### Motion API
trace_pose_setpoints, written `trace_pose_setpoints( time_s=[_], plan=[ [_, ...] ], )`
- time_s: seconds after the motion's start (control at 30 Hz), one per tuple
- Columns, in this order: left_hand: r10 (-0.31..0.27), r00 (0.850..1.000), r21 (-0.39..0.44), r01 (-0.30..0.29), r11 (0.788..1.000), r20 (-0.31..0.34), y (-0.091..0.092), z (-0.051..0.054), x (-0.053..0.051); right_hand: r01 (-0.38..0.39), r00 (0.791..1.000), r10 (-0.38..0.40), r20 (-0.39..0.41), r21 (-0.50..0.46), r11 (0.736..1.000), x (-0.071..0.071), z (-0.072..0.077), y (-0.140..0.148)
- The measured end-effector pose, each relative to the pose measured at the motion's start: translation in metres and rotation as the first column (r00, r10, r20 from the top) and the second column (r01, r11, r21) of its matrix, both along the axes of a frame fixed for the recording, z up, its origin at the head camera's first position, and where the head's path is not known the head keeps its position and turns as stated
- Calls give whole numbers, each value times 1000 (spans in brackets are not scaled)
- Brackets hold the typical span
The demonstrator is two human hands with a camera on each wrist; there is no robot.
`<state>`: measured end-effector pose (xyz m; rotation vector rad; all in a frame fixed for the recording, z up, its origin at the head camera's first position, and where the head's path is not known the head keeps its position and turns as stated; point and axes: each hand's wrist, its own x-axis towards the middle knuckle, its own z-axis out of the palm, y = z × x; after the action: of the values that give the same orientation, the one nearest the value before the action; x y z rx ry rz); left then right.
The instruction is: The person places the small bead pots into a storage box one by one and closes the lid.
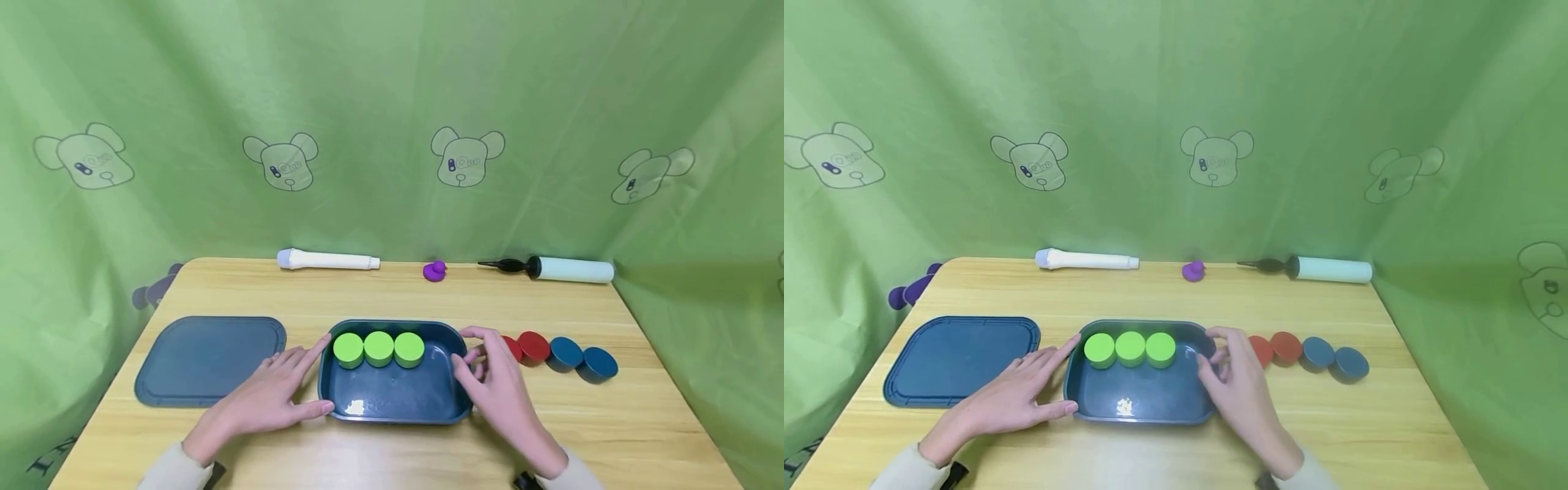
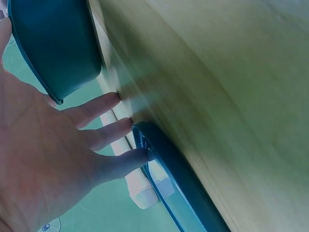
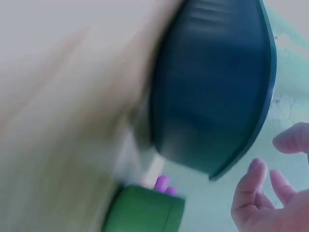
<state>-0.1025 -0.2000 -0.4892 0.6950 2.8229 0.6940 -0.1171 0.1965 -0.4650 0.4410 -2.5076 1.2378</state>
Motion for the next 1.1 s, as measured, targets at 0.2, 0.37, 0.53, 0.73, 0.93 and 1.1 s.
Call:
trace_pose_setpoints(
  time_s=[0.2,0.37,0.53,0.73,0.93,1.1],
  plan=[
    [-8,1000,-6,8,1000,12,1,-1,-3,130,991,-130,22,-6,991,12,-4,32],
    [-2,1000,-4,2,1000,9,1,-3,0,192,969,-192,155,17,981,21,-8,53],
    [4,1000,-8,-4,1000,6,0,-1,2,221,917,-222,332,39,974,25,-16,68],
    [6,1000,-18,-6,1000,8,-1,1,1,183,889,-166,426,-1,983,23,-31,75],
    [5,1000,-21,-4,1000,3,-2,2,1,167,858,-128,498,-34,985,21,-38,72],
    [6,1000,-13,-6,1000,-2,0,0,2,151,858,-118,500,-26,988,22,-36,71]
  ],
)
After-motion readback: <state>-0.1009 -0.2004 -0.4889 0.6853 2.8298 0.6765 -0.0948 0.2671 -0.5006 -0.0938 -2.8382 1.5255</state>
